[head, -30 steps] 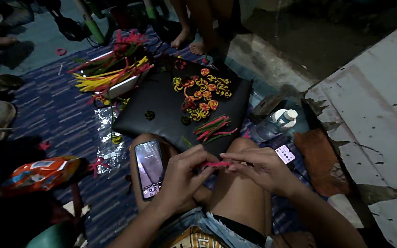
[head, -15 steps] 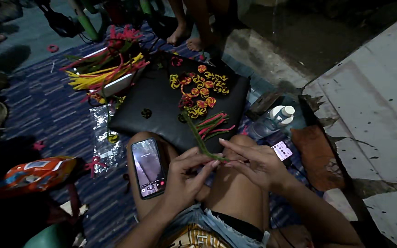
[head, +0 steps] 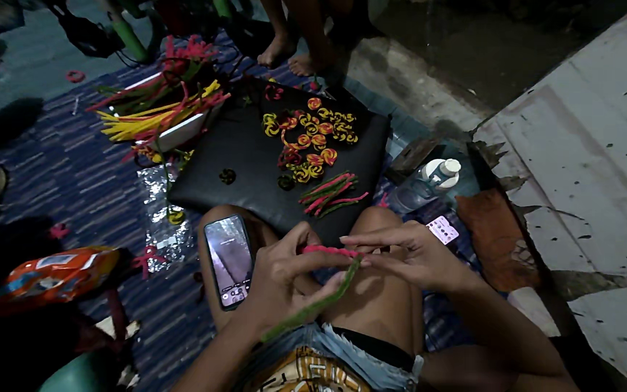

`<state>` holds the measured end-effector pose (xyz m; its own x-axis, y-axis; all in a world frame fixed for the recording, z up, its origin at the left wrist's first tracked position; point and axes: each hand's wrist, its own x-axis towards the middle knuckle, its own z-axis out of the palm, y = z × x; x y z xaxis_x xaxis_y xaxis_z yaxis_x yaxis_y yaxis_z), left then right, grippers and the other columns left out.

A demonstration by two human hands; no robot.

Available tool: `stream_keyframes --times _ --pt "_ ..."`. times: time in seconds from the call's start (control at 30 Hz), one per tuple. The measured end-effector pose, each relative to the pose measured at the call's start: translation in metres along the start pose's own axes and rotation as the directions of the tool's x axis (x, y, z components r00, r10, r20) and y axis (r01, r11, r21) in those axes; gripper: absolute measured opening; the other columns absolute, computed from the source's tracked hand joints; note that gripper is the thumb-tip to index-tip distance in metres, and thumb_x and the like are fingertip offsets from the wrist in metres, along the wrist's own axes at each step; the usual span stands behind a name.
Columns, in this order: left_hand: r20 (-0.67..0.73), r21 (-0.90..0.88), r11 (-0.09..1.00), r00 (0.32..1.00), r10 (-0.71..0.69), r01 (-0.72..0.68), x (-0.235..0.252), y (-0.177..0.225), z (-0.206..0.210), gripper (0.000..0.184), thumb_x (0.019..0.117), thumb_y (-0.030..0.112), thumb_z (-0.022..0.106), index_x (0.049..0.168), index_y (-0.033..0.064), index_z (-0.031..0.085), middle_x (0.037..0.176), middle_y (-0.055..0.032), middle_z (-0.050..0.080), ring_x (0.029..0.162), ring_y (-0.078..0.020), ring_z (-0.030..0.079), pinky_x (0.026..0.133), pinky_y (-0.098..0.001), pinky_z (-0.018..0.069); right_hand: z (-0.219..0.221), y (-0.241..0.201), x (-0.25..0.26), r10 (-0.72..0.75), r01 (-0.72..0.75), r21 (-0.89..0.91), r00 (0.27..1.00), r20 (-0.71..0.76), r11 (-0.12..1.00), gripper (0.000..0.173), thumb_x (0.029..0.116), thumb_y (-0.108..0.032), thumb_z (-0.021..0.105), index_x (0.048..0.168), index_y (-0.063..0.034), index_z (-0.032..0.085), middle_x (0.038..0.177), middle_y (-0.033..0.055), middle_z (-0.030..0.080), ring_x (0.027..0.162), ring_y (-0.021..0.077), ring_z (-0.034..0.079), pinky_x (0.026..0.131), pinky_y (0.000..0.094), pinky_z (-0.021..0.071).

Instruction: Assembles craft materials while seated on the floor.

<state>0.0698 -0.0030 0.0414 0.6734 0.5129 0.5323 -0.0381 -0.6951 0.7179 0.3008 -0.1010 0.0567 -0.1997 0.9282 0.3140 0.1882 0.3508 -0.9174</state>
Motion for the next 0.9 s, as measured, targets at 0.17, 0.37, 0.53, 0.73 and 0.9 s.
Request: stream_keyframes --times 0.17,0.37,0.53,0.73,0.9 --pt "-0.044 0.083 0.997 0.999 0.000 0.004 -0.001 0.001 0.003 0.024 0.0923 0.044 0.073 0.101 0.0220 0.079 0.080 -0.0003 0.055 0.069 0.0011 0.048 0.062 -0.0127 0.0364 0.002 0.001 0.000 -0.023 0.017 -0.135 0.999 -0.039 0.991 0.032 0.0988 -0.009 0.064 0.127 0.0062 0.067 0.103 0.0055 0.077 0.089 -0.0049 0.068 0.083 0.0107 0.0538" --pt "0.067 -0.236 0.971 0.998 -0.012 0.028 -0.002 -0.004 -0.002 0.057 0.1037 0.061 0.040 0.114 0.0185 0.076 0.089 0.0032 0.055 0.081 0.0051 0.046 0.071 -0.0100 0.0369 0.003 0.006 -0.001 -0.119 0.088 -0.307 0.990 -0.081 0.948 0.028 0.0999 -0.011 0.063 0.122 0.0041 0.071 0.102 0.0079 0.078 0.091 -0.0022 0.070 0.084 0.0119 0.0540" --pt "0.117 -0.262 0.960 0.990 -0.074 0.103 0.001 -0.005 -0.005 0.086 0.0981 0.075 0.015 0.108 0.0179 0.079 0.086 0.0018 0.053 0.080 0.0019 0.046 0.070 -0.0130 0.0378 0.002 0.009 -0.001 -0.203 0.157 -0.387 0.976 -0.080 0.909 0.021 0.1007 -0.020 0.065 0.100 -0.0020 0.076 0.090 0.0055 0.076 0.080 -0.0018 0.066 0.074 0.0105 0.0506" --pt "-0.016 0.119 0.990 0.997 -0.079 0.080 0.002 0.007 0.001 0.027 0.0995 0.039 0.064 0.092 0.0184 0.080 0.080 -0.0008 0.057 0.074 -0.0009 0.051 0.065 -0.0151 0.0402 -0.001 0.008 -0.002 -0.166 0.122 -0.400 0.983 -0.076 0.909 0.020 0.0987 -0.022 0.069 0.098 -0.0038 0.078 0.089 0.0042 0.076 0.079 -0.0012 0.066 0.071 0.0119 0.0509" --pt "-0.140 0.309 0.951 0.990 0.037 0.008 0.001 0.006 0.011 0.010 0.0925 0.023 0.073 0.091 0.0155 0.079 0.076 -0.0058 0.057 0.069 -0.0077 0.053 0.062 -0.0184 0.0407 0.007 0.004 0.000 -0.115 0.057 -0.394 0.986 -0.124 0.917 0.026 0.0973 -0.023 0.070 0.109 -0.0008 0.075 0.091 0.0043 0.077 0.079 -0.0034 0.067 0.072 0.0102 0.0526"
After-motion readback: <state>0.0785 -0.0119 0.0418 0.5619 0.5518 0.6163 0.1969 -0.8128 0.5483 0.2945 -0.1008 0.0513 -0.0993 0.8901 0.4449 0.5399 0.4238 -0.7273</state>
